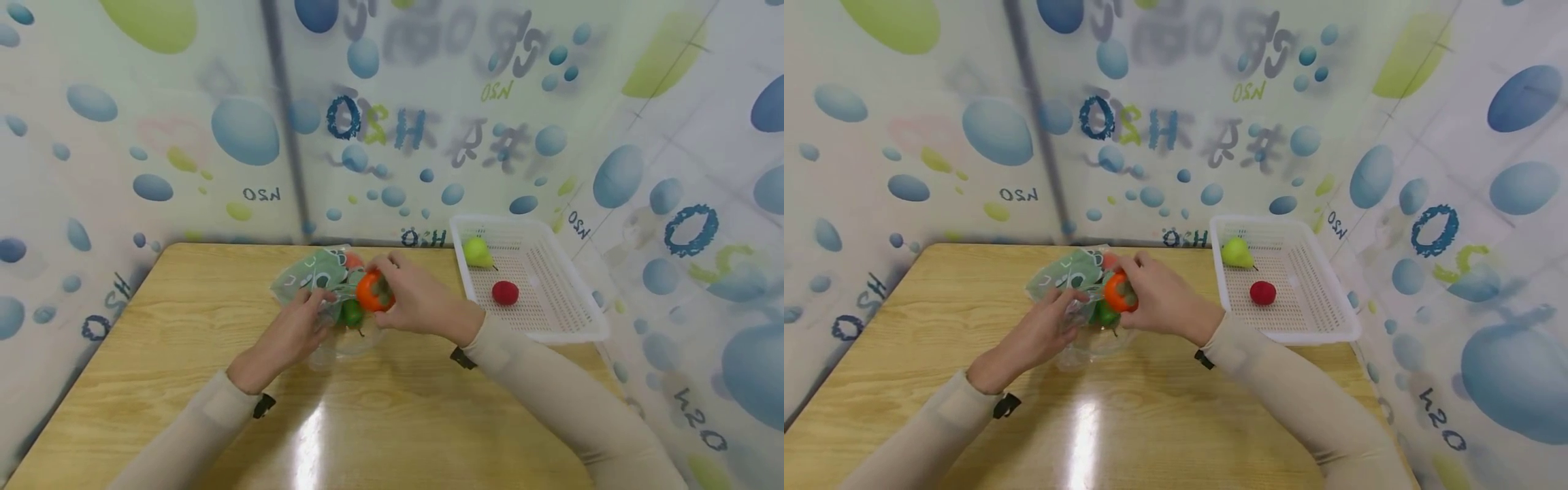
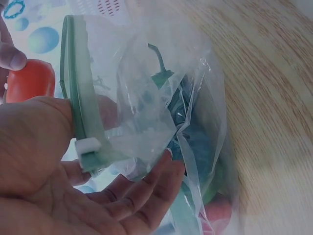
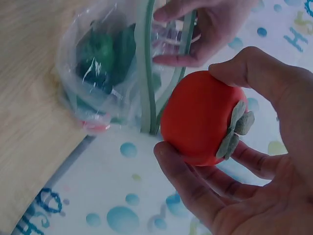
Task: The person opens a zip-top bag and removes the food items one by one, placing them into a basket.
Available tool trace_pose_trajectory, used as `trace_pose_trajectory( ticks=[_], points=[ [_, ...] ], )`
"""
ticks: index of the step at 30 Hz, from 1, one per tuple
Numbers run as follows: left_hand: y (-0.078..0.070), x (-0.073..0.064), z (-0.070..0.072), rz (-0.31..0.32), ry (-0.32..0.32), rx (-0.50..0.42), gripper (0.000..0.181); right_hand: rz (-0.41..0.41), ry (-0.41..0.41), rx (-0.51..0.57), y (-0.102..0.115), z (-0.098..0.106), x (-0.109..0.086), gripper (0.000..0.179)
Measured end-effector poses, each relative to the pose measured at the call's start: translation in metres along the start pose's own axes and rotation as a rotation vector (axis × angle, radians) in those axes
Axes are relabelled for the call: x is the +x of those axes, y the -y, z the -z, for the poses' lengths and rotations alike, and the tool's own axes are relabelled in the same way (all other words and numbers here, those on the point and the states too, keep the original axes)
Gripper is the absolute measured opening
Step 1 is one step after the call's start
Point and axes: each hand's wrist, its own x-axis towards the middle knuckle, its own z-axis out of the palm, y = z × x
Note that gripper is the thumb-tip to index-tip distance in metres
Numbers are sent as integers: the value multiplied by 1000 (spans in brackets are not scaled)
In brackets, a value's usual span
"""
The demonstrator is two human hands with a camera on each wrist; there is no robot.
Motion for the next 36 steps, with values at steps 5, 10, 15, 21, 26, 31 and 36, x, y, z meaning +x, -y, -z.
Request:
trace_pose_trajectory(
  ticks=[5,10,15,21,26,31,36],
  points=[
    [-1,-1,0,2,-10,6,48,-67,-14,43,-21,15,-2,76],
    [-2,-3,-1,-7,-21,16,47,-121,-65,8,-42,31,-7,74],
    [-2,-6,-1,-8,-24,14,47,-186,-103,-16,-62,45,-15,71],
    [-3,-5,0,-5,-13,10,46,-283,-95,-29,-88,56,-25,71],
    [-4,-4,-1,-1,-12,11,45,-348,-94,-52,-108,63,-30,73],
    [-4,-2,-2,20,-11,12,43,-406,-90,-69,-128,69,-34,72],
    [-7,-1,-3,33,-4,9,41,-442,-78,-84,-146,78,-38,72]
  ],
)
